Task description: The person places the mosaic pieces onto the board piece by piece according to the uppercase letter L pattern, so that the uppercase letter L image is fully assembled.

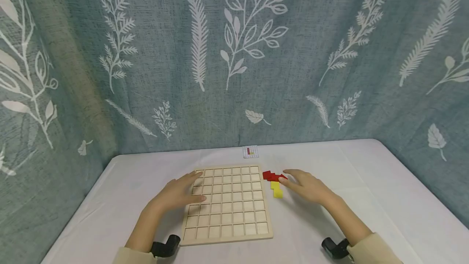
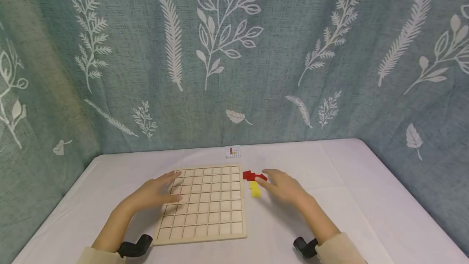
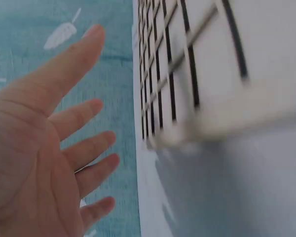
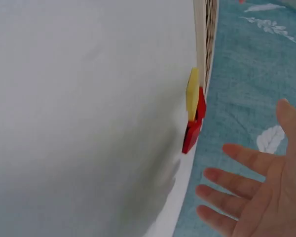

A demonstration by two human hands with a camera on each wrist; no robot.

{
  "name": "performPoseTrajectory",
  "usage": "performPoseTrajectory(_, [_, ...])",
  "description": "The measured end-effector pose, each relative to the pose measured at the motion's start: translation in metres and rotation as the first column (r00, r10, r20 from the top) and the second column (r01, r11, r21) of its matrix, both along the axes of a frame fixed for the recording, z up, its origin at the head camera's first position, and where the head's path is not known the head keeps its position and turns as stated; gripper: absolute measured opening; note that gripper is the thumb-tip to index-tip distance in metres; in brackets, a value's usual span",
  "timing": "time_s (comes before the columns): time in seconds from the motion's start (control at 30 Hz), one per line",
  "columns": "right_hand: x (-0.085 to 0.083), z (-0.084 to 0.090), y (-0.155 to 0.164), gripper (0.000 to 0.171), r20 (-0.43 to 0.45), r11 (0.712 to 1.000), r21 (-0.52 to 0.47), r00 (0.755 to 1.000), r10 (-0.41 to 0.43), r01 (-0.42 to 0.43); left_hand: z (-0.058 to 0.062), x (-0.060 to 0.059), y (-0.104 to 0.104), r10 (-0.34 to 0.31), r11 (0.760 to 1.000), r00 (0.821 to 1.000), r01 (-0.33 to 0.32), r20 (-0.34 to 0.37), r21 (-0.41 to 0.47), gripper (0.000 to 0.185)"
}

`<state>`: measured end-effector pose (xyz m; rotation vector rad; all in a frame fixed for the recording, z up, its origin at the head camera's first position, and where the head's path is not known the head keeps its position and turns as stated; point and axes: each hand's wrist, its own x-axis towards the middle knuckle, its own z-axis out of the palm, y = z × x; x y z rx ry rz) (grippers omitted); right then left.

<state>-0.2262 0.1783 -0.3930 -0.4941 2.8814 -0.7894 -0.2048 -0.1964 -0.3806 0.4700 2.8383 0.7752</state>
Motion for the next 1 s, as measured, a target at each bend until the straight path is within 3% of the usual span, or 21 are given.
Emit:
performPoseTrajectory(0.23, [-0.002, -0.001, 0.015, 0.063, 0.043, 0.999, -0.02, 0.999, 0.033, -0.032, -0.004, 0.004, -0.022, -0.014, 0.999, 0.997, 0.011, 0.075, 0.048, 0.087])
performPoseTrajectory(0.37, [-0.002, -0.001, 0.021, 0.06, 0.056, 0.999, -0.023, 0.998, 0.04, -0.039, -0.006, 0.004, -0.028, -0.039, 0.997, 0.997, 0.034, 0.073, 0.07, 0.091])
performPoseTrajectory(0.73, [-0.007, 0.0, 0.031, 0.053, 0.046, 0.994, -0.078, 0.996, 0.08, -0.076, -0.013, 0.008, -0.034, -0.023, 0.997, 0.994, 0.016, 0.103, 0.075, 0.092])
performPoseTrajectory(1.0, [-0.014, -0.002, 0.033, 0.05, 0.067, 0.986, -0.156, 0.996, 0.06, -0.049, -0.015, 0.007, -0.037, -0.021, 0.998, 0.988, 0.011, 0.153, 0.067, 0.097])
